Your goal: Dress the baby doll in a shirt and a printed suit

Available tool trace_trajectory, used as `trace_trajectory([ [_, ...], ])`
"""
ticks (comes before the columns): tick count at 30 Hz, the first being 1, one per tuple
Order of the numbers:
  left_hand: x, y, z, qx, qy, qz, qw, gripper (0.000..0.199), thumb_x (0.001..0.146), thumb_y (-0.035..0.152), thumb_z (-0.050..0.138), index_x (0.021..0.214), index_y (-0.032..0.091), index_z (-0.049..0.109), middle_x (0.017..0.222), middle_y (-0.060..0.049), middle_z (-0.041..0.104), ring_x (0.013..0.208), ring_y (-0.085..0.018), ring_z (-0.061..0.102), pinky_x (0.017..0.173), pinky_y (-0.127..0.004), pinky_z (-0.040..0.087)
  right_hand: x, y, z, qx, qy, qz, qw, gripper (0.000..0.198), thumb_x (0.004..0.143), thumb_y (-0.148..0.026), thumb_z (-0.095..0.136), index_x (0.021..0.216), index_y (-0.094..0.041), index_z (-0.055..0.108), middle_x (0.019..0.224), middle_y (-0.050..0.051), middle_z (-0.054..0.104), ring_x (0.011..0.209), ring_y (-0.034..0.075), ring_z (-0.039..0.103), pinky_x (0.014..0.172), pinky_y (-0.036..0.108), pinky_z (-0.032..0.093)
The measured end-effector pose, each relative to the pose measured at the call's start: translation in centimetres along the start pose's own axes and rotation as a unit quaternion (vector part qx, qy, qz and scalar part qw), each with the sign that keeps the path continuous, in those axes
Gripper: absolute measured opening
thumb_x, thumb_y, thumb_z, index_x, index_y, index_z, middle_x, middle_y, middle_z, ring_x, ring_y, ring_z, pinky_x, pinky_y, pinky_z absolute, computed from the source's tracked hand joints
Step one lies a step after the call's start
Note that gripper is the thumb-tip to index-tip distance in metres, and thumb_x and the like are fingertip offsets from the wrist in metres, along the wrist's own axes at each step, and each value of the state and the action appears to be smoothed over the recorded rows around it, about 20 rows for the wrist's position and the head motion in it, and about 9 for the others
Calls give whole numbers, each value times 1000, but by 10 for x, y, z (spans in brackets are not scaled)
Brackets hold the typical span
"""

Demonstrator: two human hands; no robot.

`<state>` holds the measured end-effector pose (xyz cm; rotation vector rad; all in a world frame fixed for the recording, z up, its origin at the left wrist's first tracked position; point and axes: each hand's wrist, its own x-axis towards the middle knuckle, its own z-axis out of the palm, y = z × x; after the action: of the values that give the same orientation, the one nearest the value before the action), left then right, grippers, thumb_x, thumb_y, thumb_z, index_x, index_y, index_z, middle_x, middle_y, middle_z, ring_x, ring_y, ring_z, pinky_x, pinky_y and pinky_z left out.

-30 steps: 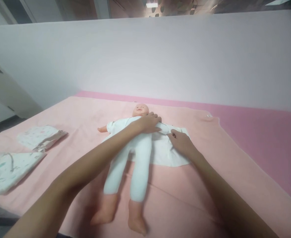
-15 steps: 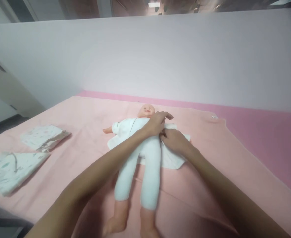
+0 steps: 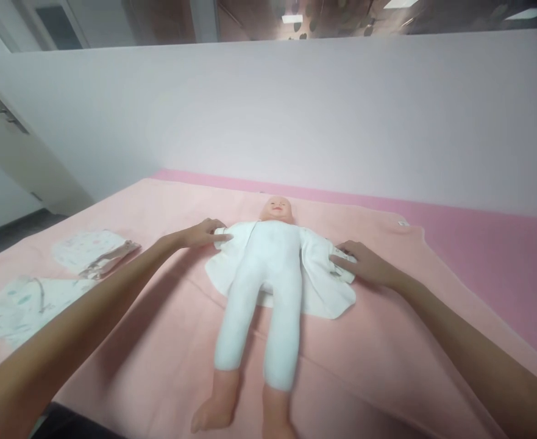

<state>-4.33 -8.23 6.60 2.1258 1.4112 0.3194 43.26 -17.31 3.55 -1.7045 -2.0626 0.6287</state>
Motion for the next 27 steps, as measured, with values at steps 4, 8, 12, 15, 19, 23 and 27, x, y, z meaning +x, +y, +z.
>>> trace_trajectory([
  [4,2,12,-10,-45,-81,-33,995,60,74,71,73,110,23,70,110,-7,73,95,-26,68,77,-30,51,9,-11,-9,2,-92,25,995,53,89,-74,57,96,-22,65,98,6,73,84,26,64,72,35,46],
  [8,9,18,-15,-86,-100,-38,991,55,74,69,75,104,23,69,91,-4,72,79,-22,67,65,-28,49,16,-9,-27,11,-116,47,992,53,88,-73,60,104,-23,66,94,5,76,80,26,67,74,36,48],
  [12,18,16,-14,-90,-97,-39,990,60,72,67,77,112,23,68,95,-5,73,79,-21,66,64,-28,48,27,0,-31,20,-100,64,993,52,88,-71,63,112,-25,67,92,4,78,77,25,70,73,36,51],
  [15,15,12,-11,-79,-97,-37,991,62,75,70,73,116,23,68,99,-6,73,82,-22,65,67,-28,48,26,11,-21,10,-59,49,997,51,88,-68,64,117,-26,68,112,6,77,95,27,71,81,37,53],
  [19,-2,6,-5,-81,-41,-9,996,57,85,73,59,108,23,72,93,-5,70,83,-21,61,72,-28,47,6,31,-8,32,43,40,998,56,91,-64,63,134,-28,63,135,8,69,115,30,66,95,41,52],
  [23,-11,2,6,-136,25,-21,990,53,88,73,55,91,21,67,70,-1,56,65,-15,49,63,-28,40,-14,46,-6,64,80,69,992,47,95,-62,57,120,-25,68,123,10,74,108,30,69,93,41,52],
  [27,-3,-1,17,-194,72,-41,977,49,90,69,56,77,21,54,57,4,35,52,-11,32,54,-28,30,-15,53,-9,66,90,108,988,44,94,-64,55,103,-24,70,111,8,76,100,30,69,88,42,51],
])
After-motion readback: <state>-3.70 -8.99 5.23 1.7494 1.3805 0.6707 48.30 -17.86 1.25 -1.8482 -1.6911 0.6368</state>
